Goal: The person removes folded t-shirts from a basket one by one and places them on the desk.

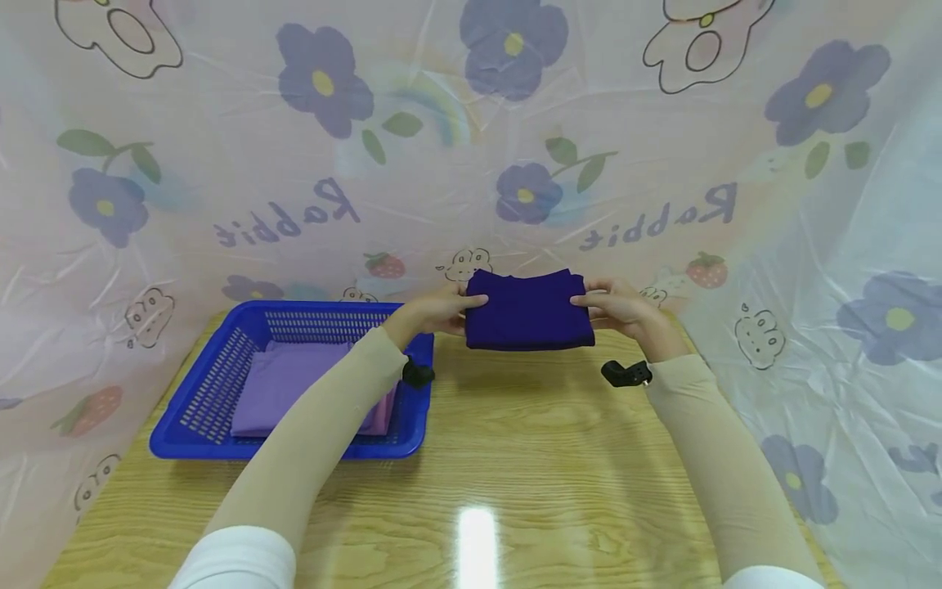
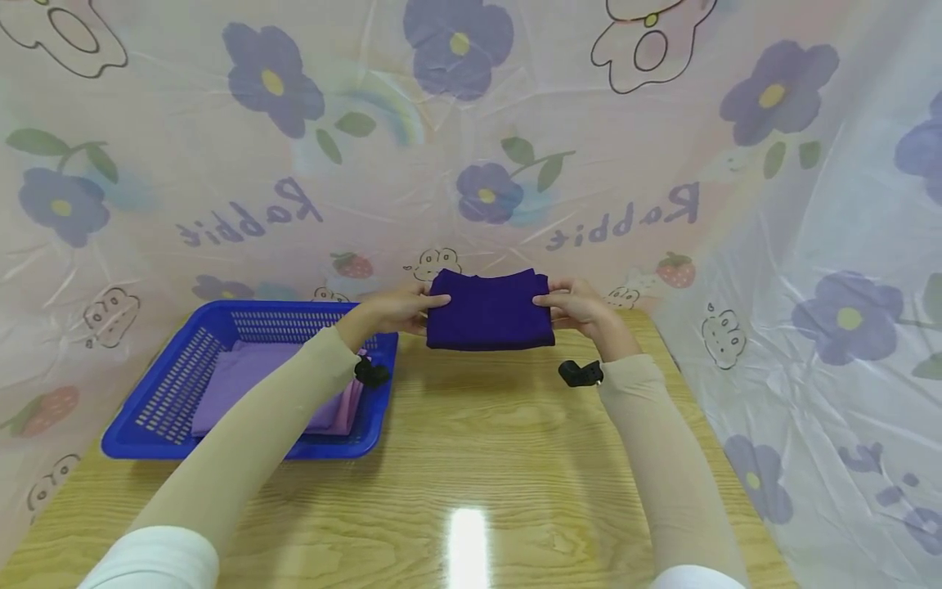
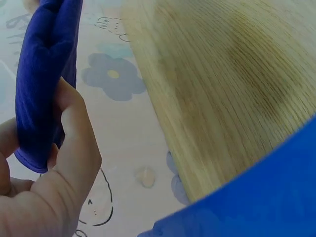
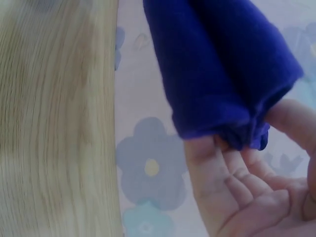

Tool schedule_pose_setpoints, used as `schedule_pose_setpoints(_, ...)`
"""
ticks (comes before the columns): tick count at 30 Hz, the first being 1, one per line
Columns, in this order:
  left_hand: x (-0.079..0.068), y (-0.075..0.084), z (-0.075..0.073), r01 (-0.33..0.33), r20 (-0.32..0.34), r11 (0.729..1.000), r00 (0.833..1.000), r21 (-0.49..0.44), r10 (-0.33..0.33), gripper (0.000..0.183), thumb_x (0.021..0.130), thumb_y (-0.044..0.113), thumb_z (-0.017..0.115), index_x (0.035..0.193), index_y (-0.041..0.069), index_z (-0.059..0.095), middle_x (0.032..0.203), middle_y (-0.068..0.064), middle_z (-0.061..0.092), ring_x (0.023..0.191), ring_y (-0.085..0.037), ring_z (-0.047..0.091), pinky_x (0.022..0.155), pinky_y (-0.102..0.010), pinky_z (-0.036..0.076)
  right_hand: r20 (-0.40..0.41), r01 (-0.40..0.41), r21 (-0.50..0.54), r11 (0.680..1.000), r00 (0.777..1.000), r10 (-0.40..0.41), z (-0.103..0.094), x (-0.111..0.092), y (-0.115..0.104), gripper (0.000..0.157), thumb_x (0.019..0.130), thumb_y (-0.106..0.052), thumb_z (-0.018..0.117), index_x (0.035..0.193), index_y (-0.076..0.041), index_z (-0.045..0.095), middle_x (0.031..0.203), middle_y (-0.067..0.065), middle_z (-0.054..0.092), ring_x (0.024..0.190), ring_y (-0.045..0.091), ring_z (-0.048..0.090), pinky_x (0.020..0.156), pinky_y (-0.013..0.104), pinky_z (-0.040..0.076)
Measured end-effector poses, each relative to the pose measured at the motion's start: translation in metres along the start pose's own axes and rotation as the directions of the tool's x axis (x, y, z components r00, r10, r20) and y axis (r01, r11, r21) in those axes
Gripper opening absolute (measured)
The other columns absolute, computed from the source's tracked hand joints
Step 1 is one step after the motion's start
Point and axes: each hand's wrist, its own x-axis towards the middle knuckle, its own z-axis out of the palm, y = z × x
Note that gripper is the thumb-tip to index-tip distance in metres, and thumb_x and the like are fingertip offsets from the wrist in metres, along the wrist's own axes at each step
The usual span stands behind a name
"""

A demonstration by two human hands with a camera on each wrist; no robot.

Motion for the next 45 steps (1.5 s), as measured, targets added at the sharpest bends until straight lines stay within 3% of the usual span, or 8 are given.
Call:
schedule_pose_setpoints(10, 0.019, -0.008, 0.006, -0.001, -0.037, 1.000, 0.999, 0.011, 0.001, 0.033, 0.105, 0.022, 0.054, 0.127, -0.003, 0.052, 0.111, -0.018, 0.063, 0.084, -0.025, 0.067, 0.076, -0.035, 0.059, -0.045, 0.004, -0.016, 1.000, 0.999, -0.005, -0.007, 0.010, 0.011, 0.044, 0.099, -0.007, 0.062, 0.133, 0.008, 0.040, 0.088, 0.002, 0.068, 0.072, 0.015, 0.070, 0.070, 0.029, 0.059)
schedule_pose_setpoints(19, 0.035, -0.014, 0.017, 0.017, -0.083, 0.999, 0.996, 0.034, -0.014, 0.031, 0.106, 0.025, 0.052, 0.126, 0.002, 0.054, 0.095, -0.008, 0.061, 0.074, -0.019, 0.062, 0.072, -0.036, 0.050, -0.116, -0.011, -0.112, 0.994, 0.993, -0.002, -0.013, 0.017, 0.022, 0.068, 0.100, -0.014, 0.062, 0.152, 0.006, 0.023, 0.083, -0.002, 0.064, 0.066, 0.009, 0.062, 0.065, 0.023, 0.055)
schedule_pose_setpoints(24, 0.041, -0.016, 0.028, 0.012, -0.132, 0.999, 0.991, 0.030, -0.008, 0.035, 0.106, 0.024, 0.051, 0.130, -0.002, 0.052, 0.095, -0.009, 0.059, 0.075, -0.019, 0.058, 0.083, -0.042, 0.049, -0.157, -0.010, -0.138, 0.990, 0.988, -0.012, -0.017, 0.023, 0.029, 0.062, 0.101, -0.015, 0.061, 0.150, 0.006, 0.029, 0.079, -0.004, 0.062, 0.063, 0.007, 0.059, 0.061, 0.021, 0.053)
schedule_pose_setpoints(32, 0.048, -0.022, 0.039, -0.022, -0.230, 1.000, 0.973, -0.002, 0.021, 0.030, 0.107, 0.019, 0.048, 0.125, -0.005, 0.053, 0.082, -0.007, 0.063, 0.064, -0.016, 0.059, 0.068, -0.035, 0.056, -0.182, -0.010, -0.163, 0.987, 0.983, -0.020, -0.020, 0.037, 0.041, 0.054, 0.100, -0.013, 0.061, 0.144, 0.008, 0.036, 0.080, -0.004, 0.063, 0.063, 0.008, 0.061, 0.067, 0.027, 0.056)
schedule_pose_setpoints(35, 0.051, -0.027, 0.042, -0.035, -0.262, 0.999, 0.965, -0.024, 0.028, 0.039, 0.107, 0.018, 0.048, 0.138, -0.005, 0.043, 0.098, -0.015, 0.067, 0.074, -0.020, 0.063, 0.077, -0.040, 0.057, -0.192, -0.010, -0.182, 0.983, 0.981, -0.025, -0.019, 0.041, 0.044, 0.056, 0.100, -0.013, 0.062, 0.144, 0.008, 0.035, 0.085, -0.002, 0.061, 0.064, 0.008, 0.059, 0.070, 0.027, 0.056)
schedule_pose_setpoints(39, 0.060, -0.036, 0.045, -0.039, -0.321, 0.999, 0.947, -0.024, 0.029, 0.062, 0.107, 0.017, 0.048, 0.159, 0.009, 0.014, 0.134, -0.021, 0.054, 0.099, -0.031, 0.064, 0.089, -0.047, 0.054, -0.207, -0.022, -0.191, 0.981, 0.978, -0.018, -0.017, 0.045, 0.050, 0.056, 0.100, -0.013, 0.062, 0.144, 0.009, 0.035, 0.095, 0.005, 0.059, 0.067, 0.009, 0.059, 0.070, 0.027, 0.056)
schedule_pose_setpoints(41, 0.064, -0.039, 0.046, -0.037, -0.344, 0.999, 0.939, -0.030, 0.025, 0.064, 0.107, 0.017, 0.049, 0.160, 0.011, 0.013, 0.138, -0.020, 0.051, 0.103, -0.033, 0.064, 0.086, -0.047, 0.055, -0.204, -0.027, -0.190, 0.981, 0.979, -0.012, -0.016, 0.046, 0.052, 0.058, 0.100, -0.013, 0.061, 0.146, 0.008, 0.032, 0.102, 0.009, 0.057, 0.069, 0.010, 0.059, 0.072, 0.028, 0.057)
schedule_pose_setpoints(45, 0.073, -0.047, 0.045, -0.023, -0.362, 0.998, 0.932, -0.057, 0.001, 0.049, 0.107, 0.017, 0.049, 0.151, 0.003, 0.034, 0.129, -0.019, 0.057, 0.100, -0.030, 0.065, 0.082, -0.044, 0.057, -0.192, -0.036, -0.197, 0.980, 0.981, -0.003, -0.015, 0.047, 0.057, 0.063, 0.102, -0.014, 0.058, 0.151, 0.007, 0.025, 0.111, 0.013, 0.053, 0.074, 0.012, 0.058, 0.078, 0.033, 0.056)
